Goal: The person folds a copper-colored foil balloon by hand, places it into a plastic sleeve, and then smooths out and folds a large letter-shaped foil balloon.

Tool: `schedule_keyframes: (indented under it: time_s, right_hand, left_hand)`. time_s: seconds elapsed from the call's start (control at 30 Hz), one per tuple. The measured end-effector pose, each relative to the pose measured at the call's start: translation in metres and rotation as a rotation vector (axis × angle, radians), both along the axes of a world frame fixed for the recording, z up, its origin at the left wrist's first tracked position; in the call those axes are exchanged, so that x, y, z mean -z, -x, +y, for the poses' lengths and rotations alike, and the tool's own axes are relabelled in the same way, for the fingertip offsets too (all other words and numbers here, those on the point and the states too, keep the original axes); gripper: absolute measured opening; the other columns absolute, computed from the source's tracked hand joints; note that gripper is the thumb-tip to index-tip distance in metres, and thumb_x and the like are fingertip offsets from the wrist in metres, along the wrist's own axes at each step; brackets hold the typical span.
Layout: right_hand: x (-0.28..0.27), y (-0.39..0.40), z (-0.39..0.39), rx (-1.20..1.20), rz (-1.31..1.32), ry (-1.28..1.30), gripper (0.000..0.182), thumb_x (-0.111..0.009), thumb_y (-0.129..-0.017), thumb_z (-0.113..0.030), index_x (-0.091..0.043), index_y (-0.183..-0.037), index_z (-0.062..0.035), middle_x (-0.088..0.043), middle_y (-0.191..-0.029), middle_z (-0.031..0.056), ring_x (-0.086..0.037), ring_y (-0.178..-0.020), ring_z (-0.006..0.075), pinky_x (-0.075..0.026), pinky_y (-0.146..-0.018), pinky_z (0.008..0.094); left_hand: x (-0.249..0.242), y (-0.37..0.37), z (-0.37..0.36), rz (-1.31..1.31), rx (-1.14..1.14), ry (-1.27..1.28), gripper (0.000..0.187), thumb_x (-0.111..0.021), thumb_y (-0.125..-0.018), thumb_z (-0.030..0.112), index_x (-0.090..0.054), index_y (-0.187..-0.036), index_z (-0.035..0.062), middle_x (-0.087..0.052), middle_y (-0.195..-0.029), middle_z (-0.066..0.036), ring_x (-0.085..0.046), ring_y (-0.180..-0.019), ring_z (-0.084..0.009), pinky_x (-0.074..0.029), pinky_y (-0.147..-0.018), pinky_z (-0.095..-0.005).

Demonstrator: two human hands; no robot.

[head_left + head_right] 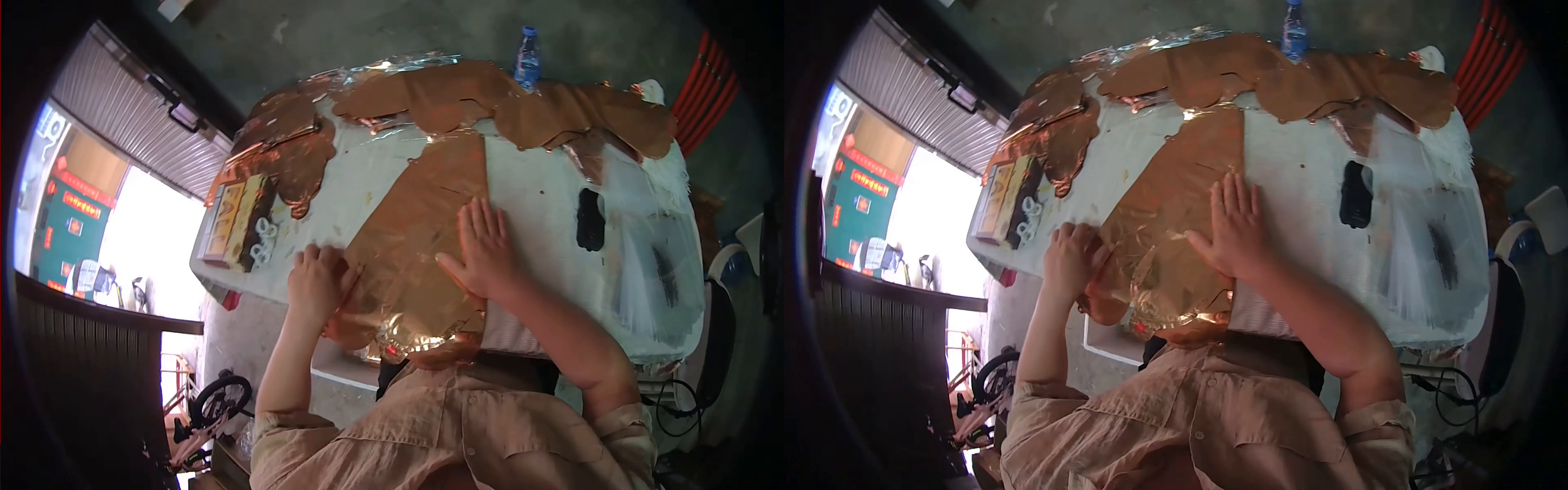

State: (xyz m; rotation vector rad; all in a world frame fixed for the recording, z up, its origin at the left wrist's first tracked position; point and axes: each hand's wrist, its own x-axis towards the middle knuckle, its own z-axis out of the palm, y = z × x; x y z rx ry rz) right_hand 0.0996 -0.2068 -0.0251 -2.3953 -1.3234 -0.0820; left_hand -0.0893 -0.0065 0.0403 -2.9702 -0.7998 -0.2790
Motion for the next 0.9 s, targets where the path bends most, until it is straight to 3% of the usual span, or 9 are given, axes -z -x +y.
schedule_keyframes:
  time_s: [0.13, 0.3, 0.43, 0.5, 0.63, 0.7, 0.8, 0.87, 0.9]
  right_hand:
    - [-0.001, 0.0, 0.0, 0.02, -0.01, 0.037, 0.087, -0.054, -0.085, -0.053, -0.027, -0.14, 0.0089, -0.027, -0.145, 0.0297, -0.021, -0.139, 0.0401, -0.012, -0.114, 0.0513]
    - [-0.002, 0.001, 0.001, 0.036, -0.008, 0.074, 0.087, -0.053, -0.086, -0.053, -0.025, -0.141, 0.0082, -0.024, -0.147, 0.0293, -0.019, -0.14, 0.0392, -0.012, -0.114, 0.0506]
    - [-0.001, 0.0, 0.001, 0.045, -0.006, 0.082, 0.087, -0.051, -0.087, -0.054, -0.024, -0.142, 0.0076, -0.022, -0.148, 0.0287, -0.018, -0.14, 0.0388, -0.011, -0.114, 0.0504]
    - [-0.001, 0.0, 0.002, 0.048, -0.005, 0.096, 0.086, -0.051, -0.087, -0.054, -0.024, -0.142, 0.0073, -0.022, -0.148, 0.0284, -0.018, -0.14, 0.0387, -0.011, -0.114, 0.0504]
    - [-0.002, -0.001, 0.001, 0.043, -0.011, 0.106, 0.086, -0.049, -0.088, -0.054, -0.023, -0.142, 0.007, -0.021, -0.149, 0.0279, -0.017, -0.141, 0.0387, -0.011, -0.114, 0.0502]
    - [-0.001, 0.0, 0.001, 0.046, -0.01, 0.121, 0.086, -0.049, -0.088, -0.055, -0.023, -0.142, 0.0069, -0.021, -0.149, 0.0279, -0.017, -0.141, 0.0386, -0.011, -0.114, 0.0502]
    - [0.0, -0.001, 0.001, 0.045, -0.014, 0.098, 0.087, -0.049, -0.088, -0.055, -0.022, -0.143, 0.0068, -0.02, -0.149, 0.0284, -0.016, -0.141, 0.0387, -0.01, -0.114, 0.0501]
    - [-0.002, 0.0, 0.001, 0.046, 0.015, 0.111, 0.087, -0.049, -0.088, -0.055, -0.021, -0.143, 0.0066, -0.019, -0.149, 0.0282, -0.014, -0.141, 0.0383, -0.009, -0.115, 0.05]
    - [-0.001, 0.0, 0.001, 0.049, 0.019, 0.112, 0.087, -0.049, -0.088, -0.055, -0.021, -0.143, 0.0066, -0.019, -0.149, 0.0282, -0.014, -0.141, 0.0383, -0.009, -0.115, 0.05]
  left_hand:
    - [0.007, 0.042, -0.009, -0.012, -0.114, 0.023, 0.034, -0.069, -0.079, 0.035, -0.065, -0.096, 0.0068, -0.06, -0.091, -0.012, -0.059, -0.087, -0.032, -0.049, -0.077, -0.0398]
    - [-0.013, 0.053, -0.026, -0.065, -0.376, 0.6, 0.032, -0.075, -0.073, 0.027, -0.059, -0.085, 0.0017, -0.061, -0.082, -0.013, -0.061, -0.076, -0.0278, -0.049, -0.072, -0.0342]
    - [-0.001, 0.083, -0.016, -0.268, -0.096, 0.55, 0.022, -0.073, -0.077, 0.014, -0.055, -0.083, 0.0012, -0.061, -0.078, -0.008, -0.063, -0.074, -0.0198, -0.047, -0.068, -0.0277]
    - [0.0, 0.091, -0.018, -0.681, -0.204, 1.114, 0.017, -0.069, -0.081, 0.003, -0.053, -0.085, 0.0012, -0.058, -0.077, -0.005, -0.062, -0.077, -0.013, -0.046, -0.068, -0.0229]
    - [-0.006, 0.081, -0.046, -0.901, -0.141, 0.922, 0.015, -0.065, -0.084, -0.002, -0.051, -0.088, 0.0015, -0.059, -0.076, -0.004, -0.061, -0.074, -0.0094, -0.045, -0.064, -0.0204]
    - [-0.019, 0.073, -0.062, -0.795, -0.201, 0.639, 0.02, -0.067, -0.083, -0.001, -0.05, -0.093, 0.0005, -0.059, -0.073, -0.003, -0.061, -0.068, -0.0084, -0.045, -0.058, -0.0209]
    - [-0.025, 0.061, -0.072, -0.553, -0.146, 0.627, 0.021, -0.068, -0.082, 0.0, -0.05, -0.093, 0.0005, -0.059, -0.071, -0.004, -0.06, -0.063, -0.0084, -0.045, -0.053, -0.022]
    - [-0.018, 0.063, -0.074, -0.618, -0.097, 0.633, 0.021, -0.069, -0.08, 0.0, -0.053, -0.094, 0.0013, -0.061, -0.072, -0.007, -0.061, -0.062, -0.0108, -0.045, -0.054, -0.0236]
    - [-0.021, 0.063, -0.078, -0.586, 0.112, 0.533, 0.022, -0.07, -0.079, 0.0, -0.054, -0.094, 0.0023, -0.062, -0.072, -0.008, -0.061, -0.062, -0.0133, -0.046, -0.054, -0.0251]
